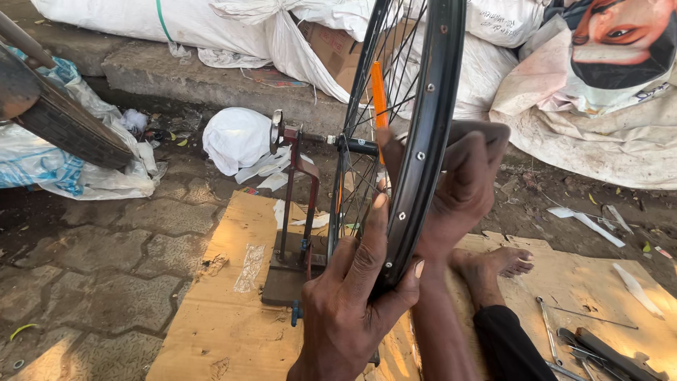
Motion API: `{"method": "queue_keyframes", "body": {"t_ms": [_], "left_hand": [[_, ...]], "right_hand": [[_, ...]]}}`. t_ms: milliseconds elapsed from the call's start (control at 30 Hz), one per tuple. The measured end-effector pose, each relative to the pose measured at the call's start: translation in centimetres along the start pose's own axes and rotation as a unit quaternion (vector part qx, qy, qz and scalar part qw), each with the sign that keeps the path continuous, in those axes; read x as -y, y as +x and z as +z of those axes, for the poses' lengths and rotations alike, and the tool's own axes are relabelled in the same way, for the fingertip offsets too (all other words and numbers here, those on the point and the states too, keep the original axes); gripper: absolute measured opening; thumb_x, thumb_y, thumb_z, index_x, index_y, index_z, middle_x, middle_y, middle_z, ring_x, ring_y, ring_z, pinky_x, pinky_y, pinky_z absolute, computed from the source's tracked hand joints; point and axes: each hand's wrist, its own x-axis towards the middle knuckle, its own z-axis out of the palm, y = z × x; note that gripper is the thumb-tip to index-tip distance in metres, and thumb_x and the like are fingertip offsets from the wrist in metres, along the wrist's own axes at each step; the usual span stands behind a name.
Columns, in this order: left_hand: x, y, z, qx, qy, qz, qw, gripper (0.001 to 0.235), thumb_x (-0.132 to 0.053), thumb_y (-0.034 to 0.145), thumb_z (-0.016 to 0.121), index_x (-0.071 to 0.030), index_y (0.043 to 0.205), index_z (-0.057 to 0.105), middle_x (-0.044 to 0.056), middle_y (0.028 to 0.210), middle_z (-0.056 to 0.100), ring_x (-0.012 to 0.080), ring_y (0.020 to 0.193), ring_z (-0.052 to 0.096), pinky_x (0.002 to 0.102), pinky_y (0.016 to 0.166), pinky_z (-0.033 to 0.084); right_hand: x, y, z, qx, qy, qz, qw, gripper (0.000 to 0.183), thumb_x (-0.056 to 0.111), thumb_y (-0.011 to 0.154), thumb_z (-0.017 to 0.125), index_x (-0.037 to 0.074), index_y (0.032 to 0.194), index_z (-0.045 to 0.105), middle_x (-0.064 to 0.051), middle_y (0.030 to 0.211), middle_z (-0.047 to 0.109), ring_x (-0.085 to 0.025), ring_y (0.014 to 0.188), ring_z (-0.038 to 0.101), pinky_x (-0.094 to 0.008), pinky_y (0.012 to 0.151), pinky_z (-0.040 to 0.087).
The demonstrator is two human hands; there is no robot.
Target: The person sits on a cardboard sheet and works on a bicycle wheel mounted on a truing stand. They repeatedly rotate the wheel and use a small metal tool to adjust the spokes and rim, checking alignment by hand.
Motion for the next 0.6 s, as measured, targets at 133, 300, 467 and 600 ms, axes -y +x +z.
{"method": "queue_keyframes", "body": {"t_ms": [133, 300, 467, 600], "left_hand": [[-0.1, 0.1, -0.2, -0.004, 0.006, 0.010, 1.000, 0.079, -0.027, 0.095, 0.081, -0.005, 0.158, 0.039, 0.008, 0.090, 0.065, 0.0175, 0.072, 0.074, 0.034, 0.058, 0.062], [-0.1, 0.2, -0.9, 0.005, -0.028, 0.015, 0.999, 0.077, -0.025, 0.096, 0.080, -0.005, 0.159, 0.040, 0.008, 0.093, 0.065, 0.0182, 0.075, 0.074, 0.035, 0.060, 0.061], [0.0, -0.1, -0.3, -0.008, -0.018, 0.001, 1.000, 0.077, -0.025, 0.094, 0.082, -0.006, 0.157, 0.041, 0.007, 0.091, 0.066, 0.0170, 0.074, 0.074, 0.034, 0.060, 0.063], [-0.1, -0.4, -0.4, -0.022, -0.015, 0.026, 0.999, 0.075, -0.024, 0.097, 0.081, -0.007, 0.158, 0.041, 0.008, 0.095, 0.065, 0.0178, 0.078, 0.073, 0.033, 0.065, 0.063]], "right_hand": [[0.6, 0.9, -0.4, 0.034, 0.083, 0.101, 0.991, 0.047, 0.003, 0.086, 0.088, 0.018, 0.081, 0.044, -0.002, 0.087, 0.054, -0.012, 0.076, 0.052, -0.025, 0.061, 0.050], [0.2, 2.4, -3.7, 0.227, 0.379, 0.279, 0.853, 0.021, 0.004, 0.094, 0.077, 0.014, 0.097, 0.058, -0.012, 0.118, 0.072, -0.019, 0.102, 0.072, -0.028, 0.081, 0.063], [-1.8, 1.4, -3.9, 0.205, 0.386, 0.208, 0.875, 0.035, 0.006, 0.093, 0.071, 0.023, 0.121, 0.057, -0.010, 0.110, 0.072, -0.019, 0.100, 0.074, -0.028, 0.078, 0.066], [-1.4, 0.7, -3.9, 0.198, 0.393, 0.247, 0.863, 0.034, 0.007, 0.095, 0.071, 0.015, 0.127, 0.060, -0.011, 0.115, 0.072, -0.017, 0.099, 0.074, -0.029, 0.082, 0.066]]}}
